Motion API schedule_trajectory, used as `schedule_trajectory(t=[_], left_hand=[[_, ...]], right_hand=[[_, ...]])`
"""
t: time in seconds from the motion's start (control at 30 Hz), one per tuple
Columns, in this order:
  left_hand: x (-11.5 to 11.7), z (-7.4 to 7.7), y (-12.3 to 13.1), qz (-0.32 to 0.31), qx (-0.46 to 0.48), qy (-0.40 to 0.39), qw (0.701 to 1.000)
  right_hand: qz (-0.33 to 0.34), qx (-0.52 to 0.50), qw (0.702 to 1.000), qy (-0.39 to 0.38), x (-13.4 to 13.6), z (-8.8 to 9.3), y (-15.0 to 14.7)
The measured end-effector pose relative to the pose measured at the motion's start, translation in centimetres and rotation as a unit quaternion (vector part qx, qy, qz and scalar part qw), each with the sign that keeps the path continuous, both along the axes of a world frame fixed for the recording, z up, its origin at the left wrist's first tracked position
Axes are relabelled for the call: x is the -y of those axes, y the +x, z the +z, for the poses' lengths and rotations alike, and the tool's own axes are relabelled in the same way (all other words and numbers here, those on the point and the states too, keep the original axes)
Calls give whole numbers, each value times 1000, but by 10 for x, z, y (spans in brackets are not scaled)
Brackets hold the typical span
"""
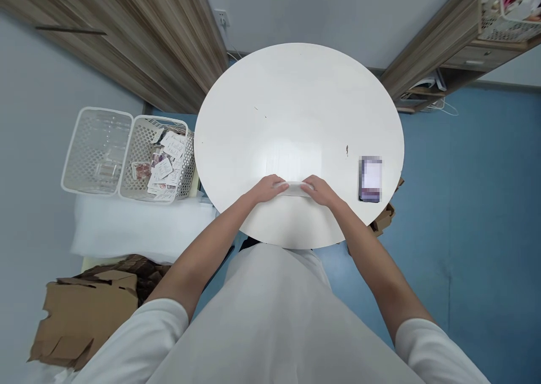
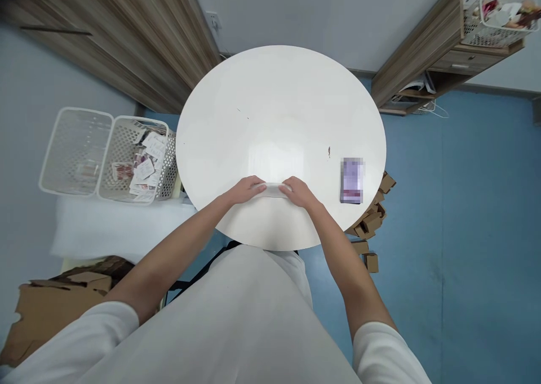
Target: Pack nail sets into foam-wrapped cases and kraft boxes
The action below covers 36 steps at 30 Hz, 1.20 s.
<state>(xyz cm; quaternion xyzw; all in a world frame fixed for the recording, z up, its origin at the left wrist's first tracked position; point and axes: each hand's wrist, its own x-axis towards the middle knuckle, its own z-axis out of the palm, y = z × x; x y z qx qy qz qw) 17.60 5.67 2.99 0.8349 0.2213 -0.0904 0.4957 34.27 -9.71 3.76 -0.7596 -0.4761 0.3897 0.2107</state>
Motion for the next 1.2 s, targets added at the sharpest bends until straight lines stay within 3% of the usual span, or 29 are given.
schedule_trajectory(t=[0.1, 0.23, 0.37, 0.47, 0.53, 0.57, 0.63, 0.7, 0.93, 1.1, 1.2], left_hand=[[-16, -5, -1, 68, -31, -59, 995], [-28, -18, -5, 132, -80, -40, 987], [-25, -23, -6, 154, -105, 51, 981], [-12, -17, -4, 190, -77, 182, 962], [2, -11, -2, 163, -29, 272, 948], [10, -8, 0, 113, -5, 293, 950], [25, -6, 4, 3, 22, 305, 952], [36, -8, 7, -56, 19, 309, 949], [46, -15, 4, -67, 3, 309, 949], [52, -14, -1, -76, -1, 312, 947], [54, -17, -1, -71, 1, 311, 948]], right_hand=[[-68, -61, 995, -33, -15, -6, 13], [-129, -72, 988, -38, -25, -14, 23], [-185, -37, 982, -14, -23, -25, 25], [-247, 29, 968, 34, -14, -32, 19], [-298, 71, 951, 50, -5, -36, 12], [-317, 78, 944, 44, -1, -38, 8], [-337, 61, 939, 16, 4, -41, 1], [-338, 25, 941, -10, 4, -44, -2], [-304, -56, 951, 7, 4, -41, -2], [-399, -114, 910, -10, 13, -31, -11], [-399, -145, 905, 5, -2, -27, -20]])
